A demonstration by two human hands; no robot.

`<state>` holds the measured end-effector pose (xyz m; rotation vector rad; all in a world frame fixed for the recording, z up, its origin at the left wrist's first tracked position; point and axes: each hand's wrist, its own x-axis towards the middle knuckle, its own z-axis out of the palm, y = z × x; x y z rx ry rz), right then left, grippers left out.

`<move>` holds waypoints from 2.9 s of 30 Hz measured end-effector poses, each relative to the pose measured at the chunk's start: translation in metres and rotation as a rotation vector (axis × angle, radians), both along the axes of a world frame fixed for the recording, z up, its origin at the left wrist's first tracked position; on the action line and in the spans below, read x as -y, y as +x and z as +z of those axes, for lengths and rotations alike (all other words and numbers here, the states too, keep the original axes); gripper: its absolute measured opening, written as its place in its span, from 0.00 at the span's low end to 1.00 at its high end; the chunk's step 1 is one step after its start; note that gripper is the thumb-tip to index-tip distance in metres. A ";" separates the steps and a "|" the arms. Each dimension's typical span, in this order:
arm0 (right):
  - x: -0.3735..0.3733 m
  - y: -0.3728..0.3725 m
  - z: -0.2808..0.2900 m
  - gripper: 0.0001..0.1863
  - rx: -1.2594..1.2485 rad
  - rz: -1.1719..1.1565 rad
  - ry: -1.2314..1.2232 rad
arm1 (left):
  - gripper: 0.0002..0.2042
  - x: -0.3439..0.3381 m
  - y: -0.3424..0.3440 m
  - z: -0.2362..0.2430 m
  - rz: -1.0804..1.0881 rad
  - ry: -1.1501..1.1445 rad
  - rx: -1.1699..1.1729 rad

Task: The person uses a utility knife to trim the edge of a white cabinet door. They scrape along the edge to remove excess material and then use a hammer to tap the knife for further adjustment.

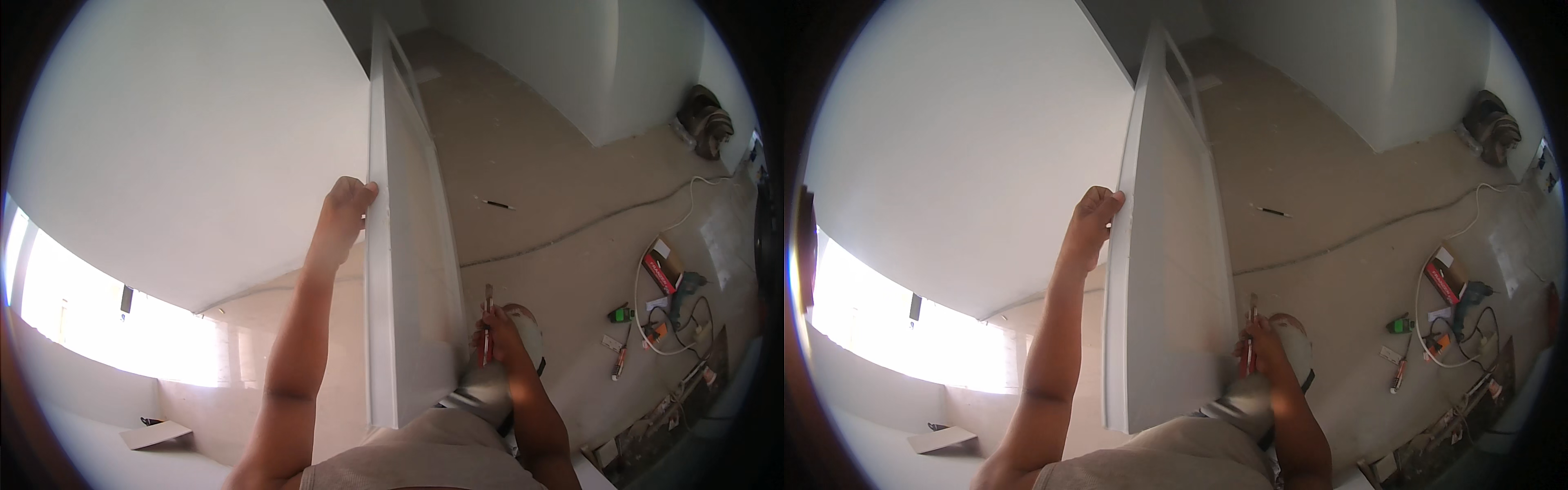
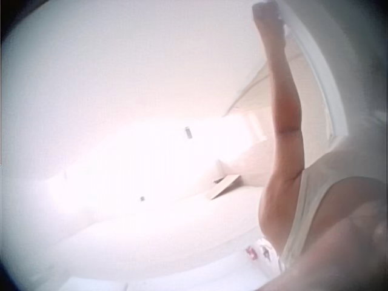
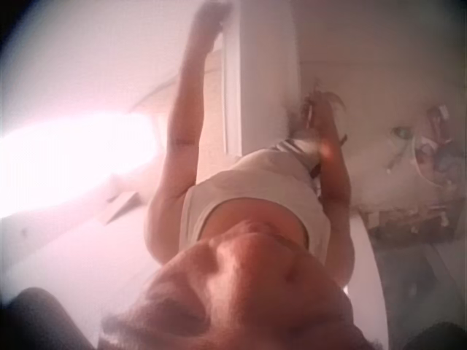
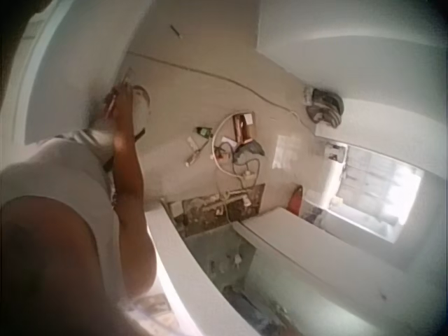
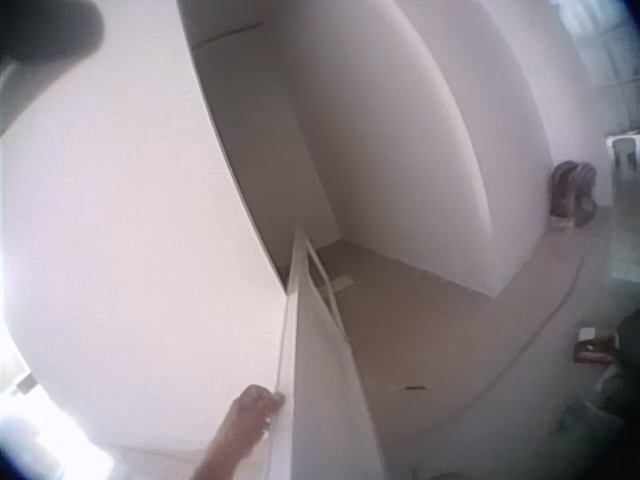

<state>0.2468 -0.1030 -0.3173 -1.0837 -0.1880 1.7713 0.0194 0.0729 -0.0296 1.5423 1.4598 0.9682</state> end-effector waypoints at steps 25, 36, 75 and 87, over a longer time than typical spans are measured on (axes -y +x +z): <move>-0.014 0.008 0.061 0.12 0.321 0.114 0.068 | 0.19 0.068 -0.021 0.019 -0.401 0.673 -0.593; -0.072 -0.002 0.272 0.20 1.456 0.287 0.803 | 0.11 0.057 -0.054 0.026 -0.176 0.498 -0.134; 0.041 0.020 0.063 0.13 -0.005 -0.233 0.007 | 0.53 0.155 0.028 0.045 -0.083 0.053 -0.181; 0.026 0.022 0.049 0.11 -0.061 -0.064 -0.009 | 0.54 0.142 0.004 0.027 -0.062 0.046 -0.087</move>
